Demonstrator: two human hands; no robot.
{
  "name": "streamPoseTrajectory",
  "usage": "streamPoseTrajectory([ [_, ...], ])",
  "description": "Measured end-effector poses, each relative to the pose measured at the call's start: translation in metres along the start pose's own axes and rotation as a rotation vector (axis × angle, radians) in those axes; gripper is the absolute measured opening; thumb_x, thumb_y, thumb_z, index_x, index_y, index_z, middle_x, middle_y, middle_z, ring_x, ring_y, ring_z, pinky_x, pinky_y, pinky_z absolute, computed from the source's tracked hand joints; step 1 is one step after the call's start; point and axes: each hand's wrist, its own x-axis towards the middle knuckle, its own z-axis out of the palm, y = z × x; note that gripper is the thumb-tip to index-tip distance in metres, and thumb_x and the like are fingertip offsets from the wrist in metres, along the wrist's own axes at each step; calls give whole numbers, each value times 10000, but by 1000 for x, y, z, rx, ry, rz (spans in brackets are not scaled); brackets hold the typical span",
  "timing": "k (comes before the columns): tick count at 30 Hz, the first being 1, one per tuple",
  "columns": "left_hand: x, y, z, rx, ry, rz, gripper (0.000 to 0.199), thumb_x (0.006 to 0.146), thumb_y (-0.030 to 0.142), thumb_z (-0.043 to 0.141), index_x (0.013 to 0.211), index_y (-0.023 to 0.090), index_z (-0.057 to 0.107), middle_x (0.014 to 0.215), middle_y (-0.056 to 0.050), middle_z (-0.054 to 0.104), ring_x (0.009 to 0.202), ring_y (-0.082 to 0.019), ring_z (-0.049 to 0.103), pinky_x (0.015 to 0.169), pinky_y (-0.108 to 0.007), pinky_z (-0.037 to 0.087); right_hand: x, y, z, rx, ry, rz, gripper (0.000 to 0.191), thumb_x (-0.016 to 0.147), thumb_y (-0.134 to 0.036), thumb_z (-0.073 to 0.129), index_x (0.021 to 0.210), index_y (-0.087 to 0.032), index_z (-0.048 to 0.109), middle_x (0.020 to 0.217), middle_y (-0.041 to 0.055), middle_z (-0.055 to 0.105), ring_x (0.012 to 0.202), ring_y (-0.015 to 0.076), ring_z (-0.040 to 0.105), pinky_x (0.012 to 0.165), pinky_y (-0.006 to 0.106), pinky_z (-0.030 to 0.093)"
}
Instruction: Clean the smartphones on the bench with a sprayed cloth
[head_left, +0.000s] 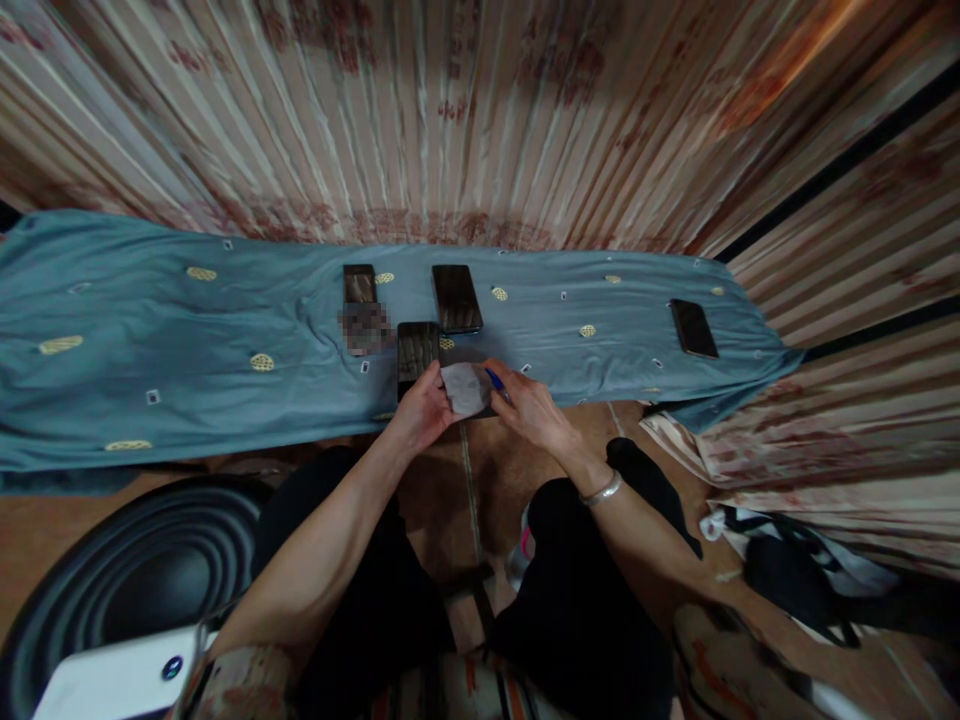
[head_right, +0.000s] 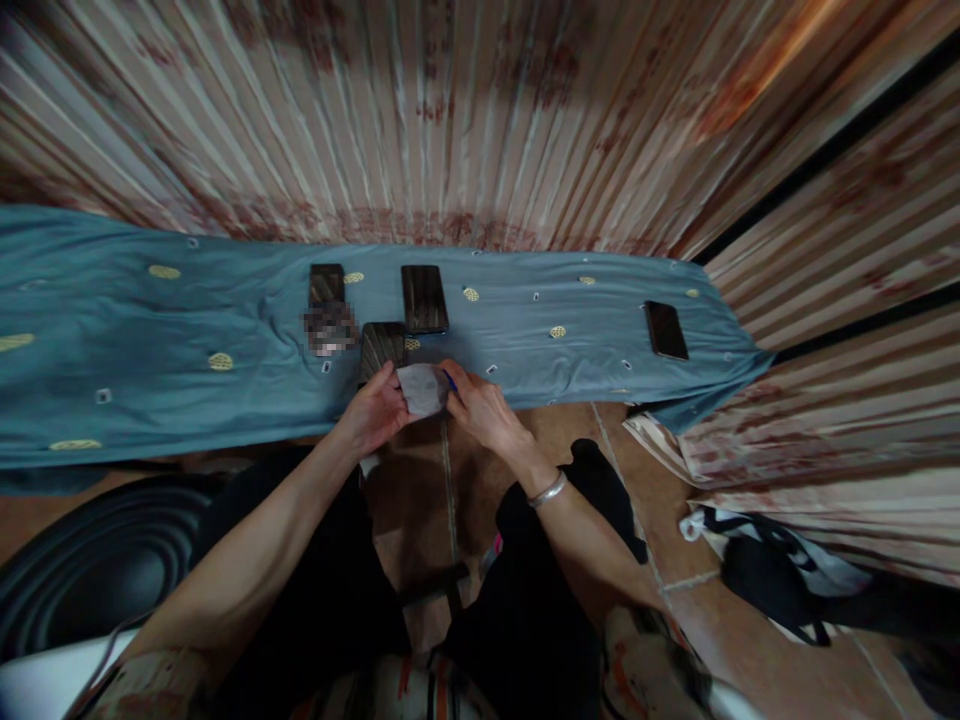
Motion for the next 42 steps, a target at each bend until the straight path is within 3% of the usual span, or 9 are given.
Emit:
streamPoseTrajectory([
  [7, -4, 4, 3, 31, 64, 2, 482, 994, 381, 322, 1211, 77, 627, 1016, -166, 741, 987, -243, 700, 921, -422, 527, 2, 10, -1, 67, 46, -49, 582, 899, -205, 440, 1476, -185, 366, 1332, 123, 618, 1124, 253, 643, 965, 408, 507],
  [12, -6, 5, 2, 62, 126, 21, 430, 988, 325, 354, 1214, 82, 627, 1043, -150, 742, 1019, -247, 692, 944, -429, 519, 30, 39, -3, -32, 113, 133, 747, 818, -114, 453, 1530, -103, 226, 1346, 210, 578, 1123, 314, 642, 967, 463, 502],
  [17, -13, 5, 6, 78, 169, 33, 415, 988, 294, 353, 1208, 79, 632, 1032, -143, 745, 1044, -254, 684, 954, -423, 512, 64, 61, -4, -6, 357, 229, 701, 847, -177, 506, 1499, -58, 279, 1518, 250, 369, 1398, 351, 394, 1102, 503, 393],
  [21, -18, 9, 7, 84, 203, 53, 420, 988, 286, 349, 1173, 50, 643, 1040, -158, 741, 1055, -255, 679, 952, -396, 511, 69, 50, 1, 166, 463, 138, 543, 887, -249, 499, 1407, -98, 458, 1474, 204, 459, 1410, 304, 385, 1150, 500, 340],
  [25, -18, 11, 3, 80, 157, 76, 419, 983, 302, 357, 1165, 66, 652, 1032, -150, 743, 1036, -256, 684, 934, -393, 518, 55, 23, 19, 810, 303, 201, 444, 840, -429, 623, 1231, -217, 633, 1303, 97, 641, 1231, 257, 574, 1074, 443, 438],
  [28, -17, 10, -1, 92, 104, 70, 398, 969, 329, 396, 1151, 95, 662, 1028, -134, 743, 1010, -251, 691, 909, -383, 529, 42, 5, 31, 1021, 119, 237, 451, 887, -539, 511, 1089, -182, 700, 1052, 93, 746, 986, 227, 698, 858, 378, 569],
  [32, -16, 4, -3, 140, 90, 105, 346, 918, 358, 511, 1101, 113, 671, 1003, -120, 744, 976, -252, 696, 852, -370, 550, 30, -5, 35, 1506, -219, 352, 327, 854, -444, 624, 998, -162, 709, 913, 79, 762, 825, 184, 715, 689, 277, 574],
  [38, -23, 11, -9, 301, 135, 235, 313, 860, 360, 602, 1035, 109, 664, 890, -124, 746, 798, -220, 707, 678, -312, 557, 32, 1, 24, 1646, -145, 459, 132, 855, -289, 656, 877, -162, 684, 769, 38, 747, 676, 166, 706, 631, 286, 582],
  [42, -23, 30, -30, 398, 363, 505, 269, 769, 294, 705, 999, 158, 673, 920, -78, 738, 878, -195, 691, 800, -315, 541, 44, 8, 17, 1649, 81, 547, 102, 881, -250, 588, 882, -190, 670, 816, 24, 755, 721, 166, 711, 643, 304, 598],
])
